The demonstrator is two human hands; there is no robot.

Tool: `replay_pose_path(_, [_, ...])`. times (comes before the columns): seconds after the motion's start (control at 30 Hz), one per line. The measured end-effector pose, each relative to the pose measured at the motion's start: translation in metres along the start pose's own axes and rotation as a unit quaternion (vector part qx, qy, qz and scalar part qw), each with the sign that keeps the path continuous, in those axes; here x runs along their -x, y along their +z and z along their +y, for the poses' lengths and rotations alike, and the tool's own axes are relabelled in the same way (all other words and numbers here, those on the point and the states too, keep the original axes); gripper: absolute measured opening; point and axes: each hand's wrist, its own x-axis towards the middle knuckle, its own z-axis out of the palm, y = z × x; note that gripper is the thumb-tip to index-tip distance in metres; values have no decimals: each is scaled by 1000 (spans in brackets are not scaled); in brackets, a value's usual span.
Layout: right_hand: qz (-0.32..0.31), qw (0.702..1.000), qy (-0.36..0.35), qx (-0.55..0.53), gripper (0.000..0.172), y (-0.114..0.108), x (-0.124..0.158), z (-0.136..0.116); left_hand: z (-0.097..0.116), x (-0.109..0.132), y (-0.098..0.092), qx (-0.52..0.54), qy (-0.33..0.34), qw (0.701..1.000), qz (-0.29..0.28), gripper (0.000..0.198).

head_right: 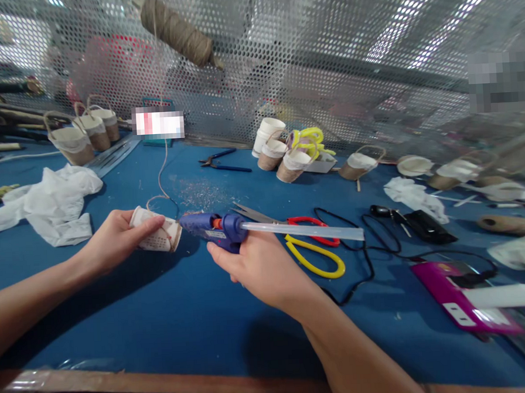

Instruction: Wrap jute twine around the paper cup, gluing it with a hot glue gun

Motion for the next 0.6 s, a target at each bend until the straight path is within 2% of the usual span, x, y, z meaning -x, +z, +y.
replay_pose_path(0.17, [-10,1000,6,-24,28,0,3,4,-1,1,1,-6,2,1000,4,32])
replay_pose_path(0.37, [-12,999,-20,-30,28,0,1,7,0,0,0,9,1,1000,3,30])
replay_pose_path(0.6, [-19,999,15,-26,27,-1,4,6,4,2,1,24,-16,1000,6,28])
